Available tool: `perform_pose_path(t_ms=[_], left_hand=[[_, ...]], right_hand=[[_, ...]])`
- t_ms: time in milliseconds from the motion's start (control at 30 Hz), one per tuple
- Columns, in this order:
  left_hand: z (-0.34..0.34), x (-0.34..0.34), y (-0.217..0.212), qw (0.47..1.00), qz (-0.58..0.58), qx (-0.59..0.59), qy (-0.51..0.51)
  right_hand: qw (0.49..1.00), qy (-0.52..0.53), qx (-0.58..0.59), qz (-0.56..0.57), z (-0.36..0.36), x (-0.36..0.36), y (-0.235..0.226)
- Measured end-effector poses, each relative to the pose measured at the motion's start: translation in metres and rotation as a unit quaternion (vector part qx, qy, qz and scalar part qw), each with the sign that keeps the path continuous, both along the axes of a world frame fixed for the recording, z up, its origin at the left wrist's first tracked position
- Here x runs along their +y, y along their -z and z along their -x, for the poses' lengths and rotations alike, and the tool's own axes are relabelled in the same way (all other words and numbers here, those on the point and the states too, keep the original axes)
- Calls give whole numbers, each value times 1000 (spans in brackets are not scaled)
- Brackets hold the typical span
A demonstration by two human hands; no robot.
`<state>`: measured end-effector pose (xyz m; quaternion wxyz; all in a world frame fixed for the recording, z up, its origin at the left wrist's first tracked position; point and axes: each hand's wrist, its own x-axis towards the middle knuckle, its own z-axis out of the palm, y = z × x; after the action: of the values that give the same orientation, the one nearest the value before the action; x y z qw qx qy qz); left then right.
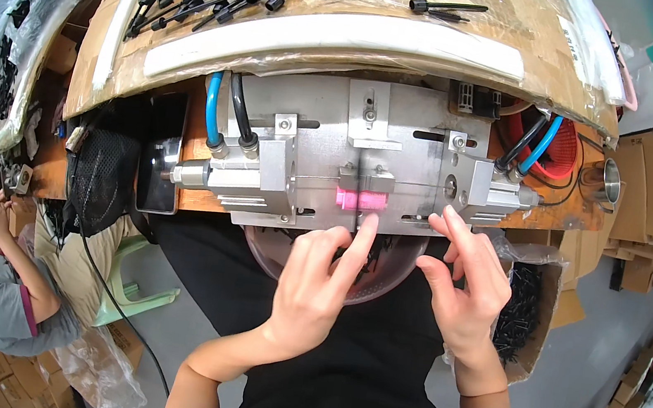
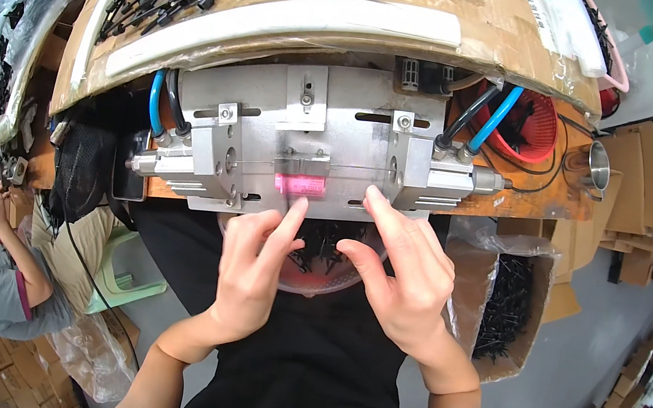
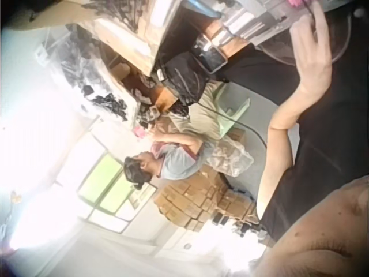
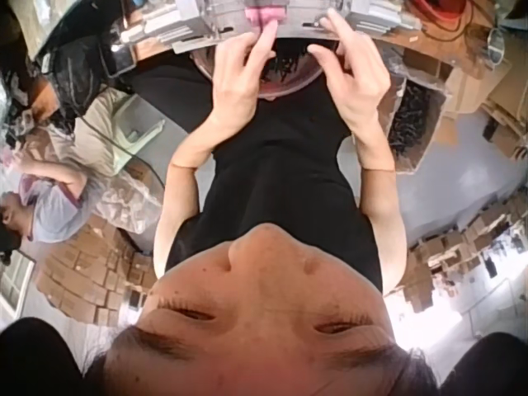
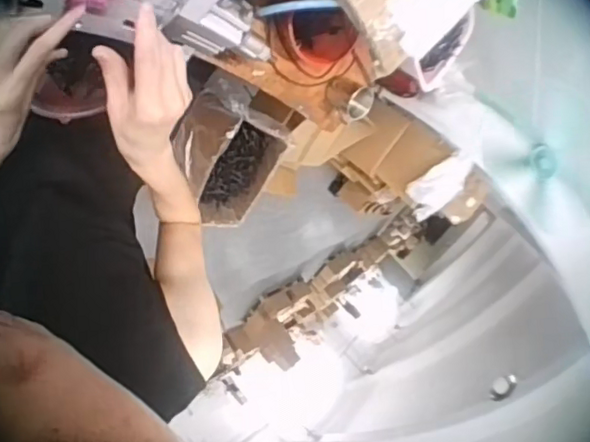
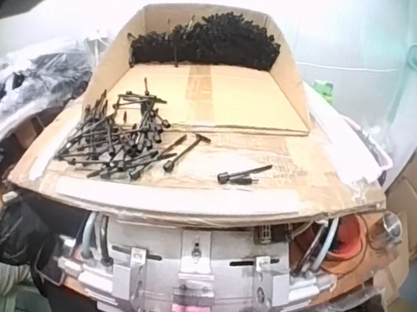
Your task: The person repeatedly picks up black cable ties from a cardboard box and places them into a metal jig on a workbench. They use a pink tool to manipulate the cable ties within the jig, then remove the processed ties and place them into a pink basket. The process is repeated continuously throughout the video.
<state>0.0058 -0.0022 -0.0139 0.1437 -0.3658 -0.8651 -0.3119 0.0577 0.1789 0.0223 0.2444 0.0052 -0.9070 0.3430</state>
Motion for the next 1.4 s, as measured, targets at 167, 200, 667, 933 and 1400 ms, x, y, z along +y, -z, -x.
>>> perform_pose_path(t_ms=[167, 200, 667, 933, 1400], left_hand=[[4, 12, 4, 998, 68, -14, 12], [5, 12, 5, 996, 81, -17, 16], [10, 1, -19, 992, 78, -81, 51], [18, -33, -41, 997, -36, -64, -23], [45, -73, -55, 986, -102, -47, -124]], right_hand=[[1000, 6, 7, 12, -4, 4, 0], [1000, 8, 6, 14, -5, 4, -1], [972, 22, 176, -153, 96, 45, -62], [923, -240, -28, -300, 215, 81, -97], [938, -232, 3, -256, 270, 67, -97]])
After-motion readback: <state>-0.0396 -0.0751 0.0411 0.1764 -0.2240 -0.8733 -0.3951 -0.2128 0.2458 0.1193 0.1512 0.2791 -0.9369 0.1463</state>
